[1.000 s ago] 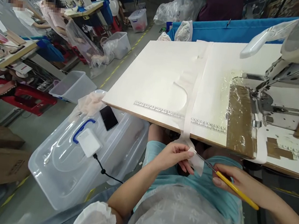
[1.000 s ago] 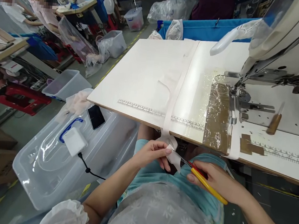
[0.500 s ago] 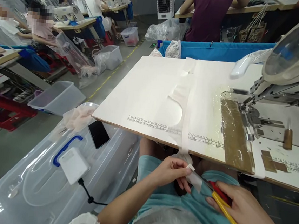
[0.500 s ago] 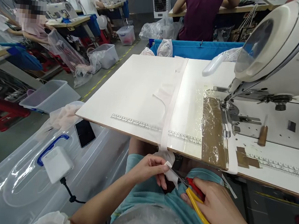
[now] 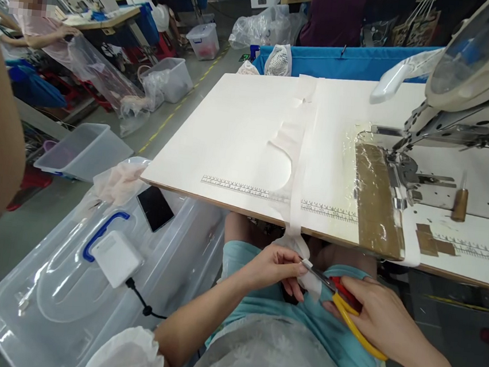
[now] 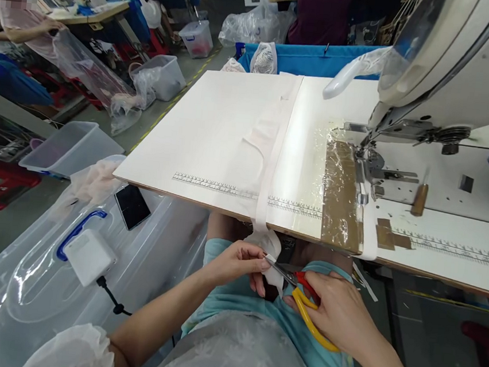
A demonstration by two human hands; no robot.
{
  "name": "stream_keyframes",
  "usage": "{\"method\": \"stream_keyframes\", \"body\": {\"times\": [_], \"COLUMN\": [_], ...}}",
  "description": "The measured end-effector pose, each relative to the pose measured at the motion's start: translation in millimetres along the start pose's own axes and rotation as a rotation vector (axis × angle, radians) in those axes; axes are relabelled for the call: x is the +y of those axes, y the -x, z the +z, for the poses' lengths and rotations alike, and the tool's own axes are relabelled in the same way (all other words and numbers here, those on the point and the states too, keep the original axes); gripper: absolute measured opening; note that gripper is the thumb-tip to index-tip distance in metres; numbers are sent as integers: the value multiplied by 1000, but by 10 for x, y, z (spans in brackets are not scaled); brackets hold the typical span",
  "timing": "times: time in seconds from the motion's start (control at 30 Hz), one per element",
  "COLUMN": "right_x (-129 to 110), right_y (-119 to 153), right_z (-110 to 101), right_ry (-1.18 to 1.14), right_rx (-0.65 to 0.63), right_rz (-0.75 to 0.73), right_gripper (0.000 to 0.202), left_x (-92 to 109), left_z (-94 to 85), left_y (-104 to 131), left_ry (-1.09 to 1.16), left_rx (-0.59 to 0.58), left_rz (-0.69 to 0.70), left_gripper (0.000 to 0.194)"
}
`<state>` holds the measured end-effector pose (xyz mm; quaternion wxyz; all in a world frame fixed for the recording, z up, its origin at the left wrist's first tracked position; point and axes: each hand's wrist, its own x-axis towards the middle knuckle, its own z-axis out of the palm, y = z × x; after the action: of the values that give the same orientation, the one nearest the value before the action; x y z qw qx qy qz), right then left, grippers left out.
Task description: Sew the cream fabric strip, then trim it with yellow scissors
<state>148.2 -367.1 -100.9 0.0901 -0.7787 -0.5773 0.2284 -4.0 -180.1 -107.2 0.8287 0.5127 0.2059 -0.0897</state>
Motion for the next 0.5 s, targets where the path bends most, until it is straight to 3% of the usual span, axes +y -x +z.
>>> {"method": "stream_keyframes", "body": {"times": [0.17,0.37,0.43,0.5], "right_x": [130,-6,-91,-156], "right_y": [29,-46,-69,-36], "right_z": [48,188,276,371], "right_ry": [-77,-547,-618,-651], "right_rx": [15,188,261,306], "right_rz": [26,-47,-55,-57], "right_gripper": [46,24,24,25], "left_x": [-91,-235,-140,111], "left_z": [50,330,356,294], "left_y": [3,-4,58,109], "left_ry": [-32,-3,-116,-393], "left_rx": [38,-1,-61,-62], "left_rz": [54,52,44,109], "left_gripper": [43,45,39,32]}}
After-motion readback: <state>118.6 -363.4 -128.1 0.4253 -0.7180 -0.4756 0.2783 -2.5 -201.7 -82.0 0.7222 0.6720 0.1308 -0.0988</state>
